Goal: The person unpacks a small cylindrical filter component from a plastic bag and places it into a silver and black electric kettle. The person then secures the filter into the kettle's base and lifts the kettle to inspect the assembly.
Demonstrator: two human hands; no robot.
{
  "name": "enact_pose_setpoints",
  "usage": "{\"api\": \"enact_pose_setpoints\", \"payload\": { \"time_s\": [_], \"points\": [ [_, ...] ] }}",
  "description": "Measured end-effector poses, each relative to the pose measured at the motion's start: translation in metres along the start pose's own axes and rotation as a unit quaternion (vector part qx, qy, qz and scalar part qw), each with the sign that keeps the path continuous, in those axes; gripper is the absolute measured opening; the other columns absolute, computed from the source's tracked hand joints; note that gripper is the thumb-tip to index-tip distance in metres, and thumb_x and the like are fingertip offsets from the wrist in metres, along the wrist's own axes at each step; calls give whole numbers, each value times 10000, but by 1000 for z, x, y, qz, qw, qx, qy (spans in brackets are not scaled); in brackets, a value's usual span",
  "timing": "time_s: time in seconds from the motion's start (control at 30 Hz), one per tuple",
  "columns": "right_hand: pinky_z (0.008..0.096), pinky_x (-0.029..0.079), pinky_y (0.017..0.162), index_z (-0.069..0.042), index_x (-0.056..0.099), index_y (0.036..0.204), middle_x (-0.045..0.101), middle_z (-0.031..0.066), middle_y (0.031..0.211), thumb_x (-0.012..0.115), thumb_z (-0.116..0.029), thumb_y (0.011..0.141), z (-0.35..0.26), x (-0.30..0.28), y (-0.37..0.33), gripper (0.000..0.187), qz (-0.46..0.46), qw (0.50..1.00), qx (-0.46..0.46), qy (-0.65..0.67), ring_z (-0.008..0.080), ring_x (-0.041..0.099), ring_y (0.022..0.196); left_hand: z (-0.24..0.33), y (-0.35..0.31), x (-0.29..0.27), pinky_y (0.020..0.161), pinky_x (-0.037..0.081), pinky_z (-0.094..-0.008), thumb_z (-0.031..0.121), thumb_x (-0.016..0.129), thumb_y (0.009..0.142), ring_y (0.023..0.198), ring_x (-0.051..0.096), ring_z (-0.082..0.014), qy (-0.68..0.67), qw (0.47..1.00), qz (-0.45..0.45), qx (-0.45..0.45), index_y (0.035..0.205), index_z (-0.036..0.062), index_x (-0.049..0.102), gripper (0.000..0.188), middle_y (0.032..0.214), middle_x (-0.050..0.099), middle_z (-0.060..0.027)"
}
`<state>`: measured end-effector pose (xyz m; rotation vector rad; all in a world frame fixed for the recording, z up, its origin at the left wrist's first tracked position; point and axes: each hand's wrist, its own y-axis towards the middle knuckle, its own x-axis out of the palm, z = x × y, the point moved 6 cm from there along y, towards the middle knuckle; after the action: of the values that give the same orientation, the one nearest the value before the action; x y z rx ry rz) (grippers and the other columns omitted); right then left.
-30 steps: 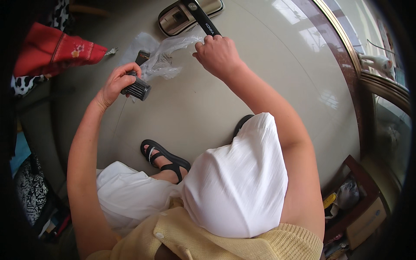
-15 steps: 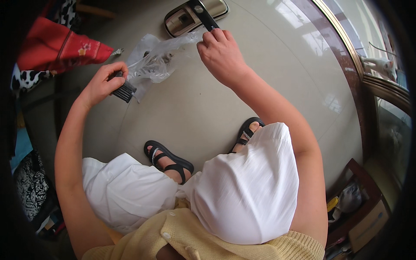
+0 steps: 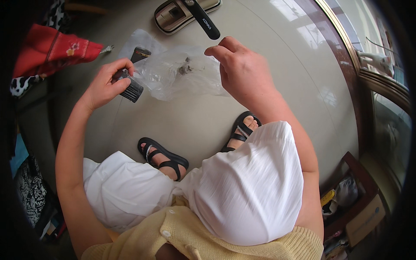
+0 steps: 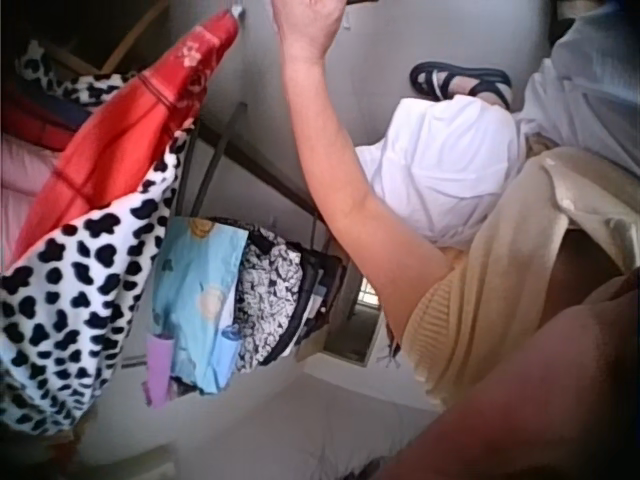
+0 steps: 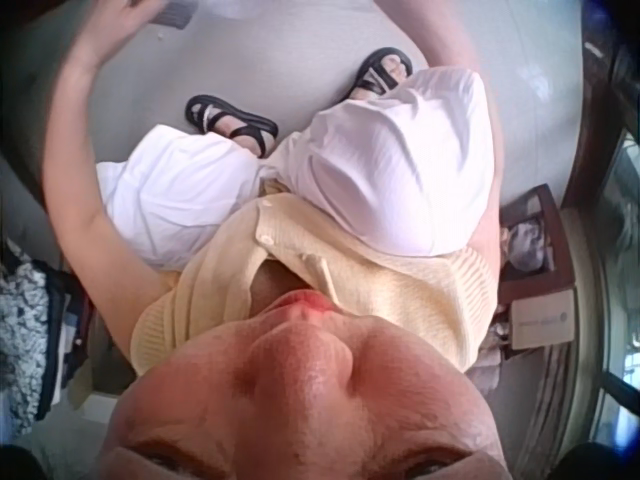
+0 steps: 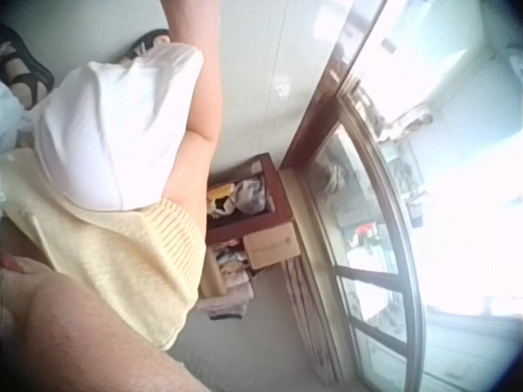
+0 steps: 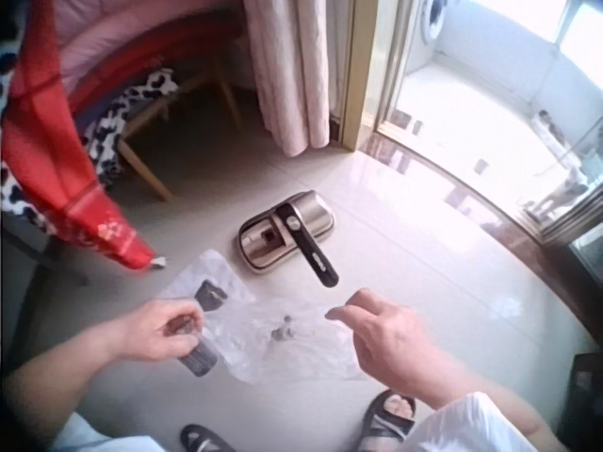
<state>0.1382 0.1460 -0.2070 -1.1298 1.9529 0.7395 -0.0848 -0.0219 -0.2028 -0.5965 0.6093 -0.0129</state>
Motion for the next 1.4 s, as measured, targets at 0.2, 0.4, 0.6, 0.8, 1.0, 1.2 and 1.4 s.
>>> {"api": "enact_pose_setpoints", "payload": {
  "time_s": [0.2, 0.4, 0.6, 0.8, 1.0, 1.2, 1.4],
  "points": [
    [361, 533, 616, -159, 707, 1005, 644, 21, 973, 569, 83, 780, 7, -22, -13, 358, -5, 999, 34, 18, 252, 649, 730, 19, 34, 28, 668, 392, -229, 162, 555, 771, 748, 458, -89, -65, 995, -27, 72, 1057, 5, 617, 332, 927, 566, -25],
    [360, 530, 613, -164, 707, 997, 651, 30, 961, 586, 85, 761, 14, -31, -27, 364, 2, 998, 55, 27, 252, 650, 730, 39, 48, 41, 801, 426, -248, 151, 545, 757, 913, 520, -153, -52, 991, -71, 103, 1241, 3, 607, 510, 1211, 561, -90],
    [345, 529, 605, -172, 702, 997, 652, 8, 927, 601, 67, 767, 18, -62, -38, 347, 33, 995, 82, -36, 226, 654, 713, 63, 59, 60, 876, 433, -275, 140, 550, 762, 993, 534, -192, -46, 983, -86, 158, 1286, 14, 579, 540, 1266, 538, -111],
    [334, 527, 588, -171, 705, 979, 661, -12, 946, 618, 36, 788, 26, -55, -47, 295, 28, 993, 107, -49, 212, 661, 711, 75, 80, 93, 972, 431, -321, 154, 565, 796, 1133, 549, -271, 17, 982, -80, 169, 1359, 28, 514, 579, 1351, 503, -138],
    [321, 523, 583, -170, 696, 958, 654, -10, 929, 619, 49, 763, 30, -75, -54, 303, 135, 983, 100, -79, 202, 651, 689, 81, 82, 83, 1000, 424, -338, 151, 560, 795, 1186, 537, -284, 47, 982, -36, 177, 1384, 58, 500, 599, 1406, 478, -132],
    [319, 523, 594, -167, 694, 992, 661, 2, 935, 628, 22, 773, 33, -69, -55, 296, 105, 981, 118, -117, 196, 659, 719, 78, 88, 102, 967, 442, -323, 180, 571, 810, 1127, 553, -244, 34, 982, -13, 185, 1401, 72, 492, 606, 1424, 470, -114],
    [370, 539, 686, -147, 695, 1043, 673, 40, 981, 588, -32, 844, 75, -42, -69, 253, -14, 973, 208, -103, 249, 671, 788, 50, 123, 115, 687, 478, -251, 227, 569, 860, 827, 535, -96, -149, 984, -69, 66, 1404, 72, 503, 569, 1429, 452, -44]
  ]
}}
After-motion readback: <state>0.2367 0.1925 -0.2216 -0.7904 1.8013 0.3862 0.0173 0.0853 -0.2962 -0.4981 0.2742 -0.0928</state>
